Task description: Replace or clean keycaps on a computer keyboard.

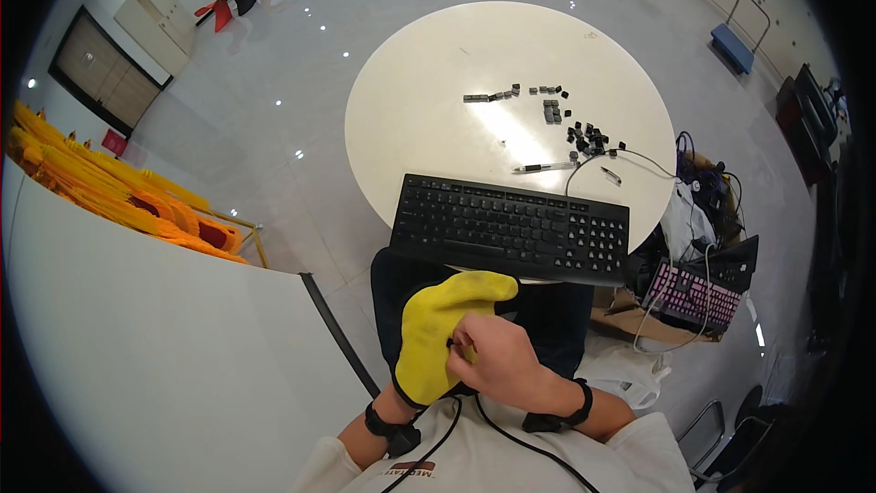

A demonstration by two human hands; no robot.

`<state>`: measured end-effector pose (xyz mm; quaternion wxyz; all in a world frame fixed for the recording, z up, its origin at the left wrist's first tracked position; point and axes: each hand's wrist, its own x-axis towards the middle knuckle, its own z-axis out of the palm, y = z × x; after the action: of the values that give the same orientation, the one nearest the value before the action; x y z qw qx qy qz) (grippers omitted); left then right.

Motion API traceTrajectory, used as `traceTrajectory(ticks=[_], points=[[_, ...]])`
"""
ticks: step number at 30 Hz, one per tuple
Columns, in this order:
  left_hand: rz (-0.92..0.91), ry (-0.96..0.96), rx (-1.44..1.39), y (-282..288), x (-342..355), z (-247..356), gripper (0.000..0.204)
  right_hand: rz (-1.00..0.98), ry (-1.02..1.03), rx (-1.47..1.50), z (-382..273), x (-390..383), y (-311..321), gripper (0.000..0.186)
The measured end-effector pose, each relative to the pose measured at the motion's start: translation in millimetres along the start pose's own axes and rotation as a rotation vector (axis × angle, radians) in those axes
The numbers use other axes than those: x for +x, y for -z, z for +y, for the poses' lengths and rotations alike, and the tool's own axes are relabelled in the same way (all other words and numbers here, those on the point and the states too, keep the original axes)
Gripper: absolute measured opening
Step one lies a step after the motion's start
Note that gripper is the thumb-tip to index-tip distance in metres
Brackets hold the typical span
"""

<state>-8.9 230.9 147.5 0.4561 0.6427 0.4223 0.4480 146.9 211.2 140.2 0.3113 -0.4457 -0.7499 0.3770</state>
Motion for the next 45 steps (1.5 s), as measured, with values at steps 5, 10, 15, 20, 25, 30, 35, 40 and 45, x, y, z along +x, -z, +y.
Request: traceTrajectory(ticks=[5,10,15,20,25,30,35,40,45], points=[[0.036,0.05,-0.029,0.4,-0.4,2.6,0.042,0.019,0.035,-0.045,-3.2,1.8,1.3,0.03],[0.033,0.069,-0.007,2.7,1.1,3.9,0.04,0.009,0.016,-0.105,1.7,-5.7,-0.5,0.03],[0.043,0.032,-0.035,-1.4,-1.4,4.0,0.04,0.064,0.095,-0.043,-3.5,-1.4,-0.9,0.03],[0.076,-0.019,0.062,-3.0,-13.3,0.9,0.039,0.081,0.125,-0.071,-5.9,-0.2,-3.4,0.03],[0.016,0.111,-0.022,7.2,2.7,5.3,0.039,0.026,0.071,-0.095,-2.7,-4.7,0.2,0.026],[-0.01,0.101,-0.009,4.6,-9.2,-4.9,0.042,0.075,0.131,-0.093,-0.4,-3.5,-4.1,0.032],[-0.023,0.035,-0.074,-1.5,-33.1,-23.6,0.049,0.115,0.184,-0.072,-5.0,1.0,-7.9,0.031],[-0.025,0.109,-0.026,9.1,-9.0,-1.2,0.044,0.074,0.152,-0.116,-2.5,-2.5,-4.8,0.031],[0.072,0.26,-0.259,4.0,-4.5,7.5,0.039,-0.014,0.12,-0.163,3.5,-4.7,-7.0,0.029]])
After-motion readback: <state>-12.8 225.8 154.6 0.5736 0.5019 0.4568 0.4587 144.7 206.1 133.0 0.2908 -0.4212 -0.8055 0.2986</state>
